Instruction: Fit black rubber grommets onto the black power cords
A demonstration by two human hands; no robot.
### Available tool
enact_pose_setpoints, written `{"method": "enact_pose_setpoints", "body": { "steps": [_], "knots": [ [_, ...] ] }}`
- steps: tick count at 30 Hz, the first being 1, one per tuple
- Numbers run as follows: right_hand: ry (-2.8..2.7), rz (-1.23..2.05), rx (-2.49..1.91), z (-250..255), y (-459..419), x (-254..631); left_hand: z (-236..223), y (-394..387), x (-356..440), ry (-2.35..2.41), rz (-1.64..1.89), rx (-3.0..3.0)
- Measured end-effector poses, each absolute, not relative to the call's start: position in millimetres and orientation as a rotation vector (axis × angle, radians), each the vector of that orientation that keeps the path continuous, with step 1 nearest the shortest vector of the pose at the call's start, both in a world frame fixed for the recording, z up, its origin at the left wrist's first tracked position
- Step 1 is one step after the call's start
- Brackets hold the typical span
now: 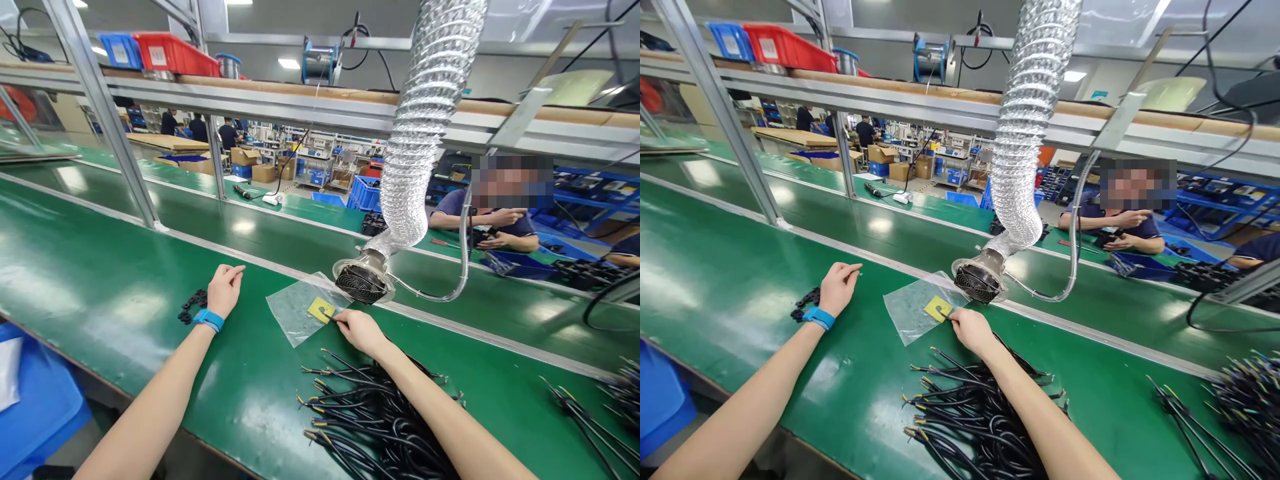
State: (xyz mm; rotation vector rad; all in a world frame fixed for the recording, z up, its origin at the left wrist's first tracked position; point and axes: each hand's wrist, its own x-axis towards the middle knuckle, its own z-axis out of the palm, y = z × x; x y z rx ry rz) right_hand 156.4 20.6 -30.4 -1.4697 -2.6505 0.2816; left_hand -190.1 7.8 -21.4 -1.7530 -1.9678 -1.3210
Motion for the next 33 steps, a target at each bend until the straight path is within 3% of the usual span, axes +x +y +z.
{"method": "enact_pose_setpoints", "body": {
  "steps": [9,15,27,33],
  "knots": [
    [-2.566,0.118,-1.454,-29,22,158,-17,28,-66,-2.092,-2.598,-2.306],
    [-2.135,0.283,-1.234,-37,28,167,-40,29,-26,-2.047,-3.223,-2.082],
    [-2.131,0.414,-1.158,-35,26,165,-42,18,-20,-2.043,-3.291,-2.251],
    [-2.180,0.265,-1.092,-35,24,165,-41,18,-25,-2.238,-2.841,-2.371]
  ]
}}
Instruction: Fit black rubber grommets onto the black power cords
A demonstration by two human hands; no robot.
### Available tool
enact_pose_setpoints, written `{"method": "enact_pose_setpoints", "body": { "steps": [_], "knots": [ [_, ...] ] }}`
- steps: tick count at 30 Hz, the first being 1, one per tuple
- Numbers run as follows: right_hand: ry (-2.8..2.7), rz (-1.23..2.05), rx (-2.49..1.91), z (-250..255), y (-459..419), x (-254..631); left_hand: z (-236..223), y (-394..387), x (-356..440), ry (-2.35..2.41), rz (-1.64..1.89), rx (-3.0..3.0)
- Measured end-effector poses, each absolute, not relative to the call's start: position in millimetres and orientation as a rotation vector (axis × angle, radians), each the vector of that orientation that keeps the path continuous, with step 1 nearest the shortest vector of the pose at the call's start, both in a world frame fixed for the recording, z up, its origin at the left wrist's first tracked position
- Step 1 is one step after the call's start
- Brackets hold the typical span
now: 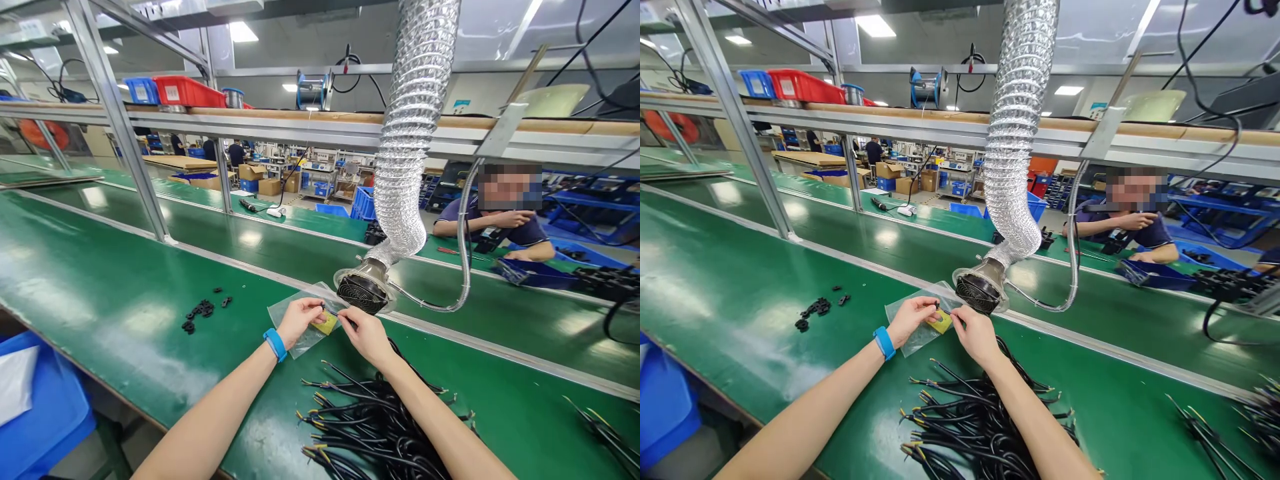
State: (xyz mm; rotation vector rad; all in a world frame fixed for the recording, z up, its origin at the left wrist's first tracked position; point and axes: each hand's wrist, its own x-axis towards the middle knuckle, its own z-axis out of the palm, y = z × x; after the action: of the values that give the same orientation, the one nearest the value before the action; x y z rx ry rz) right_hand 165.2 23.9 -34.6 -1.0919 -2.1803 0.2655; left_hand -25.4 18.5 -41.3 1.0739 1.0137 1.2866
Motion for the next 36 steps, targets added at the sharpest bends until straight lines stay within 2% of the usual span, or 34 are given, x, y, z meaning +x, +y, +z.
{"method": "enact_pose_setpoints", "body": {
  "steps": [13,17,28,32,36],
  "knots": [
    [-2.180,0.096,-1.070,-33,24,165,-41,15,-24,1.048,1.176,1.189],
    [-2.264,0.064,-1.097,-33,22,162,-42,11,-19,1.059,1.246,1.206],
    [-2.124,0.731,-1.107,-43,27,158,-36,-3,-13,1.068,1.261,1.639],
    [-2.016,0.863,-1.025,-43,26,154,-33,-7,-7,1.102,1.317,1.665],
    [-1.954,0.861,-0.998,-40,23,152,-31,-5,-6,1.140,1.376,1.651]
  ]
}}
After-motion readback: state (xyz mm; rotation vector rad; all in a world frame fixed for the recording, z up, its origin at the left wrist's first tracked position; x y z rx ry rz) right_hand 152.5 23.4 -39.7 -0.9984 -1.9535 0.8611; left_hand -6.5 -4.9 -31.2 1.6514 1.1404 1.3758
